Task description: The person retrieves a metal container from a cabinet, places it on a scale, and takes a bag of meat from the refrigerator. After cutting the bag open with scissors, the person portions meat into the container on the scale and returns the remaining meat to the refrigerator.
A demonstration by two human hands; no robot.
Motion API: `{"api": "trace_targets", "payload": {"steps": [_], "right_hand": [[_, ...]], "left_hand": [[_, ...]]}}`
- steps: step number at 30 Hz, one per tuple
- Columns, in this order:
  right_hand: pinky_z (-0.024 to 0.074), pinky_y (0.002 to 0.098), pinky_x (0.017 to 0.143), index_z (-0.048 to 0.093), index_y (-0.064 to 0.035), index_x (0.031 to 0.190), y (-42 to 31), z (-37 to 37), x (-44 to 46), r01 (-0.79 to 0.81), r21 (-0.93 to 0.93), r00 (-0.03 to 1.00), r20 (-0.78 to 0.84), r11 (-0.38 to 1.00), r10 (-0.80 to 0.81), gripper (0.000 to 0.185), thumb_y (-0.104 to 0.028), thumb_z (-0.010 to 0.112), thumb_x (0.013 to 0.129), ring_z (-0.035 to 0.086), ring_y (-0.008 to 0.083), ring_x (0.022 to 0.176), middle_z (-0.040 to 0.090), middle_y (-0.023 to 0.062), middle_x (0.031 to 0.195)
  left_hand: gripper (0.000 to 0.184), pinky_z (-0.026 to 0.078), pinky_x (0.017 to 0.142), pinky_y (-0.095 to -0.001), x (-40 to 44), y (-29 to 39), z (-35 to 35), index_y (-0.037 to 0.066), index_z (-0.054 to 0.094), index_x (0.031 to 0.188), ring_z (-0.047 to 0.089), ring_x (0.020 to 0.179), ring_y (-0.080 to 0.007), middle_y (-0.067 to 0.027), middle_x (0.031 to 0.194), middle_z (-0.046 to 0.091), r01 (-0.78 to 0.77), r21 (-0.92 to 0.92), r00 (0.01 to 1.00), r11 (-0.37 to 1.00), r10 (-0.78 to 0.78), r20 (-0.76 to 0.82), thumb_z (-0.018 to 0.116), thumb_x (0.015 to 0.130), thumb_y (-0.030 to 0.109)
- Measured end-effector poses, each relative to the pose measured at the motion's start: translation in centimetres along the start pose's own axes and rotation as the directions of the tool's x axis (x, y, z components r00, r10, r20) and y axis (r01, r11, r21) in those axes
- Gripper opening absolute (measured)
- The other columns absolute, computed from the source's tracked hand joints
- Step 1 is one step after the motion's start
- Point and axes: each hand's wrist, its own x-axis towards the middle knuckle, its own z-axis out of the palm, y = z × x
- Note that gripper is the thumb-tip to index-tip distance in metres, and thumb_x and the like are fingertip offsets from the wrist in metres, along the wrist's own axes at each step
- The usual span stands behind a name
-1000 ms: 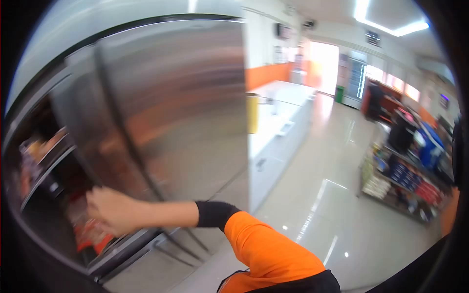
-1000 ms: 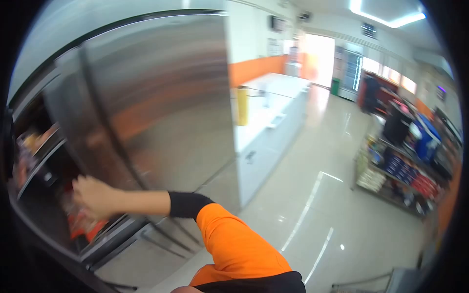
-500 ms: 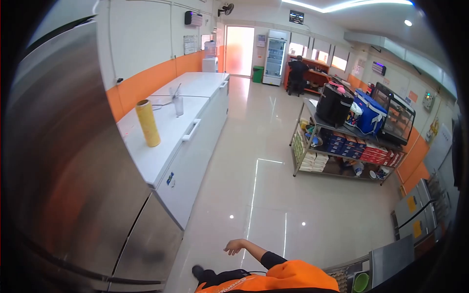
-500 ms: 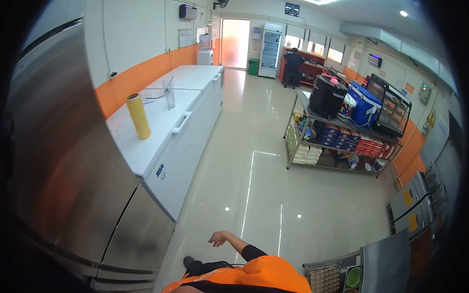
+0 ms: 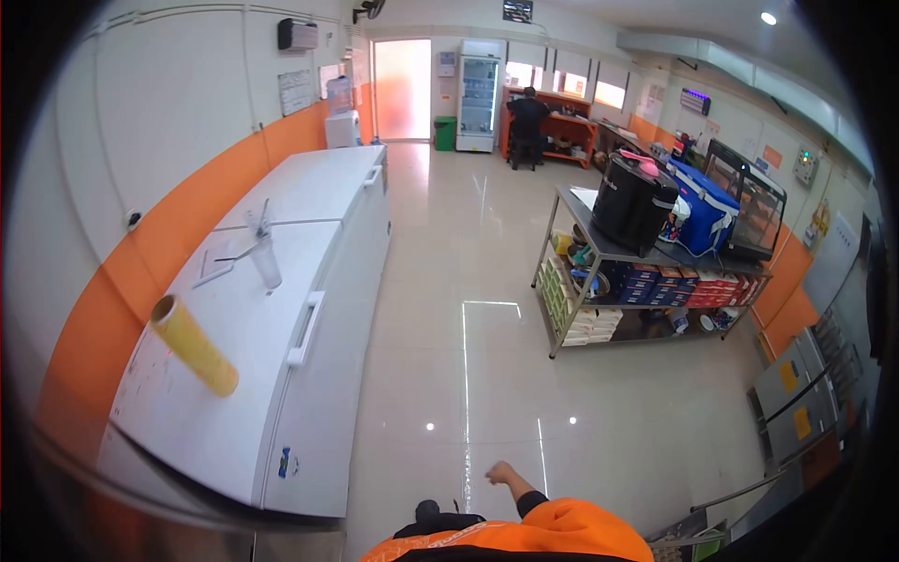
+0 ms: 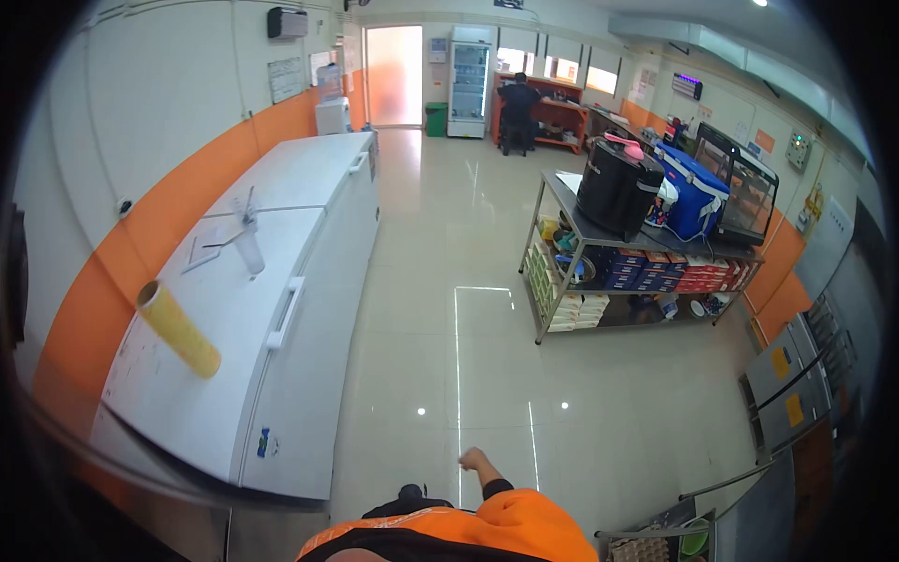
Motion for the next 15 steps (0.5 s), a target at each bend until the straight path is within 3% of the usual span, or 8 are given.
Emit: {"api": "trace_targets", "payload": {"steps": [1, 3, 6, 9, 10, 11, 13, 15], "right_hand": [[0.0504, 0.0369, 0.071, 0.067, -0.0010, 0.080, 2.3, 0.6, -0.1, -0.399, 0.340, 0.913, 0.059, 0.852, 0.404, 0.041, -0.041, 0.062, 0.075, 0.066, 0.0214, 0.072, 0.068, 0.0095, 0.077], [0.0521, 0.0331, 0.065, 0.066, 0.0028, 0.074, 4.4, -1.2, -3.5, -0.565, 0.486, 0.761, -0.006, 0.666, 0.649, 0.041, -0.038, 0.062, 0.076, 0.066, 0.0223, 0.066, 0.067, 0.0106, 0.070], [0.0519, 0.0367, 0.064, 0.065, 0.0029, 0.085, 8.5, -2.6, -5.8, -0.632, 0.719, 0.571, 0.180, 0.289, 0.801, 0.041, -0.038, 0.061, 0.077, 0.067, 0.0225, 0.075, 0.067, 0.0111, 0.081], [0.0505, 0.0365, 0.068, 0.064, -0.0027, 0.092, 11.9, -5.8, -5.2, -0.667, 0.740, 0.383, 0.442, -0.088, 0.811, 0.031, -0.030, 0.055, 0.082, 0.065, 0.0190, 0.084, 0.067, 0.0078, 0.086], [0.0500, 0.0372, 0.070, 0.063, -0.0030, 0.094, 13.5, -6.3, -4.5, -0.660, 0.724, 0.335, 0.524, -0.202, 0.783, 0.030, -0.028, 0.052, 0.084, 0.064, 0.0186, 0.086, 0.067, 0.0079, 0.088], [0.0489, 0.0379, 0.073, 0.063, -0.0037, 0.096, 15.8, -6.5, -3.2, -0.696, 0.679, 0.328, 0.591, -0.236, 0.737, 0.029, -0.027, 0.049, 0.085, 0.064, 0.0186, 0.086, 0.066, 0.0084, 0.091], [0.0468, 0.0394, 0.078, 0.062, -0.0051, 0.098, 20.7, -7.1, -0.2, -0.770, 0.570, 0.302, 0.720, -0.286, 0.625, 0.028, -0.024, 0.044, 0.087, 0.062, 0.0186, 0.085, 0.065, 0.0095, 0.096], [0.0454, 0.0407, 0.077, 0.060, -0.0068, 0.098, 23.8, -11.9, 2.7, -0.757, 0.607, 0.393, 0.717, -0.240, 0.576, 0.027, -0.026, 0.044, 0.089, 0.061, 0.0197, 0.081, 0.062, 0.0095, 0.099]], "left_hand": [[0.030, 0.049, 0.075, -0.0407, 2.0, 0.4, 0.3, 0.006, 0.057, 0.101, 0.060, 0.086, -0.0326, -0.0167, 0.095, 0.062, 0.042, 0.033, 0.998, 0.999, -0.044, 0.042, 0.046, 0.087, 0.031], [0.030, 0.049, 0.075, -0.0409, 6.3, 0.8, 0.6, 0.006, 0.058, 0.100, 0.060, 0.085, -0.0329, -0.0169, 0.095, 0.062, 0.118, 0.107, 0.988, 0.987, -0.127, 0.083, 0.047, 0.087, 0.031], [0.029, 0.049, 0.075, -0.0413, 12.9, 2.5, 1.2, 0.007, 0.059, 0.099, 0.061, 0.085, -0.0333, -0.0172, 0.094, 0.062, 0.178, 0.230, 0.974, 0.957, -0.204, 0.094, 0.047, 0.087, 0.031], [0.029, 0.049, 0.075, -0.0416, 24.2, 8.5, -1.1, 0.007, 0.059, 0.098, 0.061, 0.084, -0.0338, -0.0175, 0.093, 0.063, -0.014, 0.360, 0.967, 0.933, 0.104, -0.233, 0.047, 0.086, 0.030], [0.026, 0.047, 0.069, -0.0461, 27.6, 15.8, -4.4, 0.008, 0.058, 0.094, 0.059, 0.079, -0.0376, -0.0179, 0.087, 0.062, -0.245, 0.313, 0.866, 0.918, 0.353, -0.355, 0.046, 0.086, 0.030], [0.021, 0.047, 0.060, -0.0395, 31.9, 20.9, -6.5, 0.007, 0.058, 0.093, 0.060, 0.068, -0.0285, -0.0129, 0.077, 0.062, -0.462, 0.197, 0.771, 0.865, 0.502, -0.392, 0.048, 0.085, 0.023], [0.015, 0.043, 0.054, -0.0292, 37.1, 31.1, -9.6, 0.005, 0.057, 0.095, 0.054, 0.060, -0.0158, -0.0050, 0.068, 0.057, -0.449, -0.338, 0.885, 0.827, 0.360, -0.295, 0.054, 0.083, 0.014], [0.021, 0.040, 0.053, -0.0232, 41.9, 36.2, -9.0, 0.005, 0.056, 0.101, 0.049, 0.059, -0.0097, -0.0013, 0.067, 0.053, -0.445, -0.486, 0.892, 0.752, 0.319, -0.321, 0.059, 0.080, 0.009]]}}
